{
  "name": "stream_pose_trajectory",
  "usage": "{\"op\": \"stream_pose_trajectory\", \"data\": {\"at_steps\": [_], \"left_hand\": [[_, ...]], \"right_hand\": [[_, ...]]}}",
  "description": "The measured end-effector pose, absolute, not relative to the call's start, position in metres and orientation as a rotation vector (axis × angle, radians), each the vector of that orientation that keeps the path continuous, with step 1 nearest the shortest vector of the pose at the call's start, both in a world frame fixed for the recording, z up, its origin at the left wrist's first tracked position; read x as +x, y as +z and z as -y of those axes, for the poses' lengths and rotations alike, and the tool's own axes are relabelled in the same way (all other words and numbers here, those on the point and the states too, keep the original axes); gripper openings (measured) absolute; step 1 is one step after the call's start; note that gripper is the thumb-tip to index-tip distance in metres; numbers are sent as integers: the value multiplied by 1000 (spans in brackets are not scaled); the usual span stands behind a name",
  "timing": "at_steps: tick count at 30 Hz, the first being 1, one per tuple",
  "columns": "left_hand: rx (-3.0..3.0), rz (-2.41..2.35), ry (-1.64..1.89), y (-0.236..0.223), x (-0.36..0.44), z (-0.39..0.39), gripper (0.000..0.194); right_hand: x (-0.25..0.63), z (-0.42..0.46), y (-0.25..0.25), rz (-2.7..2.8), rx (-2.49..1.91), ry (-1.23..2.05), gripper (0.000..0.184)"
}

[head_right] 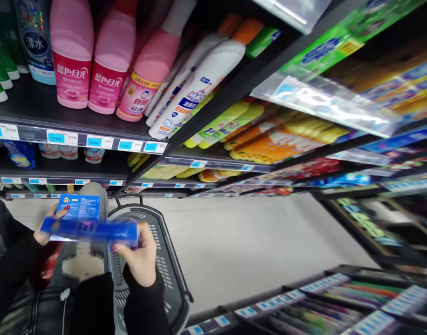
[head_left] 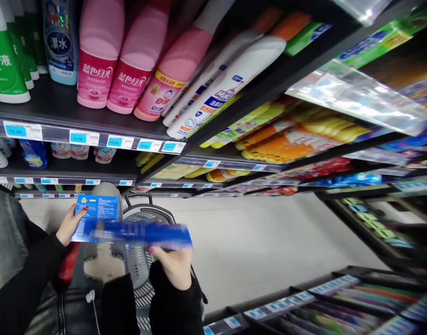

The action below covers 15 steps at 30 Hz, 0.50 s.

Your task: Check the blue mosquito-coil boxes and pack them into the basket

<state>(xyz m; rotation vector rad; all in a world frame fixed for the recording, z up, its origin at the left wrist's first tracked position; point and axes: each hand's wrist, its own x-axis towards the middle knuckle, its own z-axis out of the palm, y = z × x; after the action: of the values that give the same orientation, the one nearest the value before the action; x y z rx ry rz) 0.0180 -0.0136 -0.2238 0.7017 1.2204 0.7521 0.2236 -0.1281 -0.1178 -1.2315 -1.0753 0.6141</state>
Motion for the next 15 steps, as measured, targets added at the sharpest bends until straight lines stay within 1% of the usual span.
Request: {"op": "stream_pose_trajectory", "data": {"at_steps": [3,6,8,10,12,15], "left_hand": [[688,-1185,757,-226,17,13,55],[680,-1178,762,-225,17,13,53],[665,-1178,767,-225,18,14,52],[644,-1180,754,-226,18,14,52],[624,-1191,738,-228,17,13,52],[597,-1205,728,-228,17,12,49]], "right_hand": [[229,131,-137,720,-1471,942,35],[222,129,-162,463,-1470,1223,42],[213,128,-180,343,-1414,1314,43],[209,129,-197,266,-1375,1335,43],[218,133,-212,197,-1376,1270,43],[262,146,-237,107,-1478,978,43]]}}
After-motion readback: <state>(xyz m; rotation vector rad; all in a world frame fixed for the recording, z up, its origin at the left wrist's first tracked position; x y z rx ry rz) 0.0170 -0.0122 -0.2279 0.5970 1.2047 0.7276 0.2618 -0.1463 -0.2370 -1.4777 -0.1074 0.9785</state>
